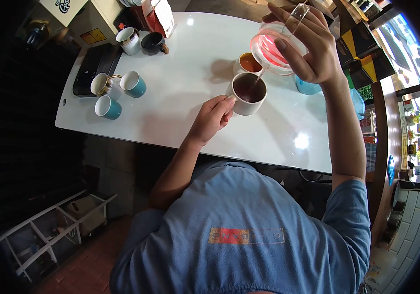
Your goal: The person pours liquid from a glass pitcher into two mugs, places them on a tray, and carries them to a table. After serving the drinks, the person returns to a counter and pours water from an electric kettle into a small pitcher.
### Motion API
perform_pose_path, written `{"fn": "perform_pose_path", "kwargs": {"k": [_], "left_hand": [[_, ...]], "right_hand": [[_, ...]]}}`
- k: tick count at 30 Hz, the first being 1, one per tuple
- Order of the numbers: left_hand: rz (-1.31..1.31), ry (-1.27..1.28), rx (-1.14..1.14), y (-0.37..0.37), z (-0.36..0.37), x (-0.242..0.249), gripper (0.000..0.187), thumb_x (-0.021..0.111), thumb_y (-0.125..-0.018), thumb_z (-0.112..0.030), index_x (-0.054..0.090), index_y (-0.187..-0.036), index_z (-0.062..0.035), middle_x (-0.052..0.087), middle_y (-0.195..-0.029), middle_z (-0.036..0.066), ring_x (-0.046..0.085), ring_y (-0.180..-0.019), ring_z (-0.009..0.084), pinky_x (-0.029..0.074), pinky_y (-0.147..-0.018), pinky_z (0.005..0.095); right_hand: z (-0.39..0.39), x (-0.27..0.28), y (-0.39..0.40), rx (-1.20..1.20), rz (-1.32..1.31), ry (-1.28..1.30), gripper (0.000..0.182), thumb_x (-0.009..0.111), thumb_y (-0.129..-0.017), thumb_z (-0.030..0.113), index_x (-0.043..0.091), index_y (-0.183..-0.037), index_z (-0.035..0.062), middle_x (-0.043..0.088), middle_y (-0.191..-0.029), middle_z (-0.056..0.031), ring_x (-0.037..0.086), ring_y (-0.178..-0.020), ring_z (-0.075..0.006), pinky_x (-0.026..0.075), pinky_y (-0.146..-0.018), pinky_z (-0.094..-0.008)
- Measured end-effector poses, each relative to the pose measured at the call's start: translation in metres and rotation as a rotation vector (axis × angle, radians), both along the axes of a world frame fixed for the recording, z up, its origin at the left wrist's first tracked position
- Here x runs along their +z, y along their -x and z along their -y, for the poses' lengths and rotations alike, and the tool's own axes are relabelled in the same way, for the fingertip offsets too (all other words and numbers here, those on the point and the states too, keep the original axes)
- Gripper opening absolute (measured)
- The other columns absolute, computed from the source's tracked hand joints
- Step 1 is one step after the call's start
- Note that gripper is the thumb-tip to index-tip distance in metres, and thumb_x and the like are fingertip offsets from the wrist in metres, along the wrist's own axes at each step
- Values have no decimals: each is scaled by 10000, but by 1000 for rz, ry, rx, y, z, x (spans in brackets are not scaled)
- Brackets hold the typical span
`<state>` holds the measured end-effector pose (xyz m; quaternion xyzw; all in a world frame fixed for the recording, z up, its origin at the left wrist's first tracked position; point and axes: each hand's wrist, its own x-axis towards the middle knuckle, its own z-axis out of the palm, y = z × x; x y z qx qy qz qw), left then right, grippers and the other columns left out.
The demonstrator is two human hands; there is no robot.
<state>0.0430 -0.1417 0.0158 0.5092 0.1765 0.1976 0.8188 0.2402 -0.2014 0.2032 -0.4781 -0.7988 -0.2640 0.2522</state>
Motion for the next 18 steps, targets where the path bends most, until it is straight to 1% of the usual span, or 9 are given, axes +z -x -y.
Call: {"fn": "perform_pose_path", "kwargs": {"k": [16, 18], "left_hand": [[15, -6, -43, -12, 3, -8, 303, 452, -963, -263, 471, -709, -99, 415, -603, -46, 310, -488, 25, 255, -433, 185], [11, -7, -51, -14, 3, -8, 303, 453, -963, -262, 472, -709, -98, 417, -602, -46, 313, -488, 25, 257, -433, 186]], "right_hand": [[11, -1, -10, -44, 36, -3, 435, 570, -786, 253, 607, -1057, -85, 660, -890, -137, 617, -829, -288, 429, -823, -393], [11, -3, -11, -14, 34, -15, 428, 571, -787, 247, 609, -1056, -83, 661, -892, -138, 618, -830, -285, 429, -828, -394]]}}
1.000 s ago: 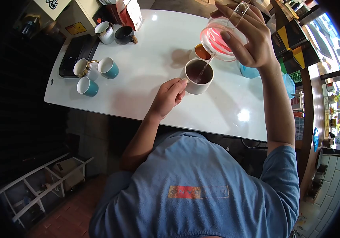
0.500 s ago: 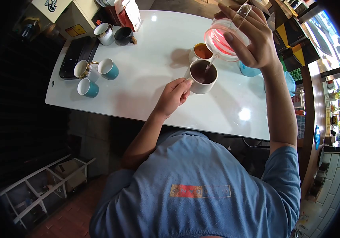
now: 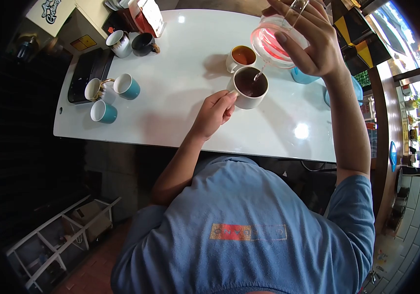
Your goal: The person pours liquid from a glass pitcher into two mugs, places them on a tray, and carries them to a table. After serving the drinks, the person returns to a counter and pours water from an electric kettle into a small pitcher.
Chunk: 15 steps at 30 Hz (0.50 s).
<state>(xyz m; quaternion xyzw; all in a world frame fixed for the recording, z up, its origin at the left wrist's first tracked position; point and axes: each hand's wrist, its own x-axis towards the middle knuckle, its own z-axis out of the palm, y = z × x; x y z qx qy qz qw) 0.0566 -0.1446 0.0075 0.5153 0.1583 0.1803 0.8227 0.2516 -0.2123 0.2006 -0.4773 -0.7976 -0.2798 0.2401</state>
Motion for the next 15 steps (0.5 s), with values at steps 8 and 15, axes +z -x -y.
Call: {"fn": "perform_pose_path", "kwargs": {"k": [8, 15], "left_hand": [[-17, -45, -39, -4, -3, -2, 283, 456, -944, -285, 470, -723, -110, 447, -607, -29, 344, -498, 31, 274, -448, 186], [-8, -34, -33, -8, -2, 0, 305, 465, -957, -257, 479, -702, -91, 439, -602, -35, 337, -489, 33, 279, -438, 192]], "right_hand": [[4, -2, -3, -24, 15, -26, 402, 581, -777, 226, 612, -1051, -67, 662, -899, -130, 616, -836, -291, 428, -837, -399], [2, -6, -9, -9, 31, -57, 395, 581, -770, 219, 612, -1050, -57, 661, -897, -121, 612, -844, -286, 425, -836, -401]]}}
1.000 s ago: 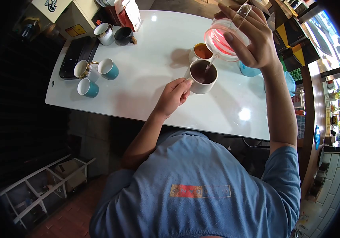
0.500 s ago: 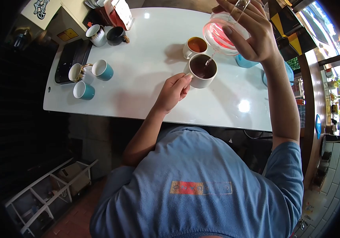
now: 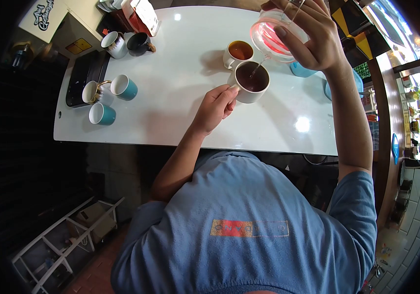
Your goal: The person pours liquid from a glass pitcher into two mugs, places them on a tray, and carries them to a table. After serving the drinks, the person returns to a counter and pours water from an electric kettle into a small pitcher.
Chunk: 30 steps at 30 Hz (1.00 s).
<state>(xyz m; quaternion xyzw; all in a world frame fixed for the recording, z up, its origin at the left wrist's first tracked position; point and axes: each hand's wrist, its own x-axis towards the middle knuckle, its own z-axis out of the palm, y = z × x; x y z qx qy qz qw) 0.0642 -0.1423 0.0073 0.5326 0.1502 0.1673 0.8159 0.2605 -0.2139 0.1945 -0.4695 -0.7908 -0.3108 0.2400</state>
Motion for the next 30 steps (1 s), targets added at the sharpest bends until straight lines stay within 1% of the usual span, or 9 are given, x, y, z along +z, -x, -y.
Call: {"fn": "perform_pose_path", "kwargs": {"k": [7, 9, 10, 12, 19, 23, 25, 27, 30], "left_hand": [[19, 3, -14, -6, -1, -2, 299, 463, -956, -262, 485, -712, -90, 439, -606, -34, 344, -496, 34, 288, -445, 193], [24, 10, -23, -8, -1, -4, 298, 462, -956, -261, 485, -712, -90, 438, -606, -35, 344, -495, 34, 287, -443, 193], [29, 13, -26, -9, -1, -4, 297, 461, -956, -260, 485, -713, -91, 437, -606, -35, 343, -493, 34, 286, -442, 193], [20, 15, -25, -10, -1, -2, 299, 462, -955, -260, 485, -709, -92, 438, -605, -35, 343, -492, 34, 286, -440, 193], [5, 4, -9, -13, 1, -2, 309, 472, -952, -260, 482, -690, -95, 442, -598, -34, 345, -487, 33, 290, -437, 193], [9, 11, -14, -15, 0, -3, 308, 471, -952, -262, 482, -694, -95, 442, -601, -34, 346, -488, 35, 290, -439, 193], [4, -5, -31, -15, -1, -4, 260, 466, -939, -289, 503, -752, -110, 473, -625, -31, 370, -507, 37, 292, -466, 190], [8, -6, -32, -15, 0, -3, 262, 466, -939, -289, 499, -748, -112, 473, -625, -30, 370, -506, 37, 292, -466, 190], [15, 2, -20, -16, 2, -1, 282, 464, -946, -276, 490, -724, -104, 459, -617, -30, 360, -498, 37, 290, -453, 192]], "right_hand": [[5, 4, 5, -59, -11, 53, 418, 582, -766, 217, 605, -1074, -65, 662, -904, -125, 610, -842, -285, 423, -846, -401], [4, 4, 7, 36, -49, -11, 431, 583, -764, 222, 602, -1080, -69, 662, -906, -127, 609, -837, -287, 424, -850, -402], [4, 4, 6, 34, -49, -9, 431, 583, -764, 222, 602, -1080, -69, 662, -906, -127, 609, -837, -287, 424, -850, -402], [6, 3, 1, -53, -15, 58, 430, 581, -766, 228, 605, -1074, -71, 660, -904, -133, 607, -832, -290, 425, -838, -399], [8, 2, -2, -66, -4, 68, 383, 572, -784, 243, 626, -1014, -59, 655, -896, -144, 602, -812, -290, 427, -801, -389], [8, 1, -3, -58, -3, 51, 367, 571, -791, 249, 632, -995, -50, 653, -897, -147, 599, -808, -292, 427, -801, -389], [9, 2, -5, -51, -10, 46, 365, 570, -793, 250, 633, -993, -48, 652, -898, -148, 599, -808, -293, 427, -801, -390], [10, 2, -10, -65, 89, 52, 367, 570, -793, 248, 633, -997, -50, 652, -899, -152, 596, -806, -296, 426, -801, -391], [8, -1, -9, -31, 36, -23, 377, 570, -791, 247, 631, -1004, -57, 652, -891, -153, 594, -806, -295, 426, -802, -392]]}}
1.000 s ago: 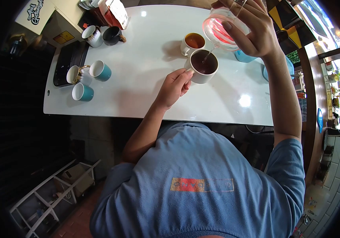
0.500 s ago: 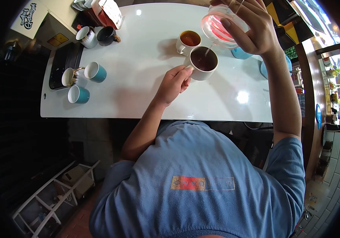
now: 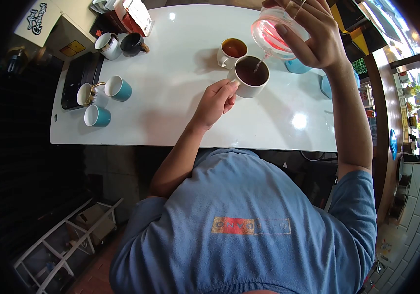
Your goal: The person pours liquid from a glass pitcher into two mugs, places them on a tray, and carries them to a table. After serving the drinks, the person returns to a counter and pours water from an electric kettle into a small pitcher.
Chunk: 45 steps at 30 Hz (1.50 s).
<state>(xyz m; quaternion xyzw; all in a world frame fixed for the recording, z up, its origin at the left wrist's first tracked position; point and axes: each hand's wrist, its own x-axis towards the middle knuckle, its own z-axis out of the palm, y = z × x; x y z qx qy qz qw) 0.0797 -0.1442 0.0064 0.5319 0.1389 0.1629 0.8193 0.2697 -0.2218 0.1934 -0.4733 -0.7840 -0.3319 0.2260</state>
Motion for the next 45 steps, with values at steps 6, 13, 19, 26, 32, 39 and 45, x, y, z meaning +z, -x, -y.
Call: {"fn": "perform_pose_path", "kwargs": {"k": [6, 13, 19, 26, 32, 39, 45], "left_hand": [[7, 4, 8, 0, 3, 0, 305, 461, -955, -266, 487, -704, -95, 446, -609, -31, 349, -490, 37, 290, -442, 194], [3, -18, -10, 2, 5, -4, 271, 457, -940, -283, 489, -737, -107, 481, -629, -25, 371, -503, 40, 294, -463, 192], [1, 5, 14, 6, 8, 0, 310, 475, -951, -268, 481, -693, -96, 443, -606, -35, 344, -489, 32, 283, -436, 191], [0, 14, 15, 14, 10, 8, 309, 485, -949, -259, 475, -687, -96, 432, -599, -39, 329, -489, 29, 271, -433, 191], [13, 16, 24, 19, 11, 16, 317, 481, -949, -251, 463, -675, -92, 425, -596, -36, 328, -495, 34, 272, -439, 195], [-4, 9, 56, 25, 5, 17, 307, 477, -947, -243, 460, -682, -89, 424, -599, -34, 324, -498, 36, 267, -443, 197], [-8, 13, 78, 28, -1, 16, 303, 478, -946, -239, 464, -684, -87, 429, -599, -32, 325, -495, 36, 269, -444, 197]], "right_hand": [[1, 1, 1, 35, 19, -5, 386, 565, -792, 236, 628, -1016, -71, 657, -877, -149, 597, -794, -292, 426, -799, -394], [8, 3, 10, 14, -13, 20, 388, 562, -795, 233, 622, -1032, -69, 659, -883, -143, 604, -798, -293, 427, -797, -396], [8, -3, 11, -34, -13, 81, 416, 560, -802, 237, 608, -1079, -69, 661, -895, -130, 608, -810, -280, 424, -805, -396], [8, -12, 17, -39, -38, 154, 482, 564, -800, 233, 557, -1188, -53, 665, -912, -115, 615, -877, -275, 415, -850, -420], [2, -20, 21, 8, -29, 131, 486, 572, -810, 243, 552, -1200, -45, 666, -925, -106, 618, -902, -273, 417, -844, -426], [-9, -29, 23, 84, -54, 100, 499, 568, -833, 281, 544, -1213, -40, 668, -916, -105, 612, -911, -276, 408, -808, -417], [-16, -35, 20, 96, -55, 94, 490, 565, -828, 273, 553, -1199, -47, 668, -922, -112, 612, -896, -287, 404, -813, -418]]}}
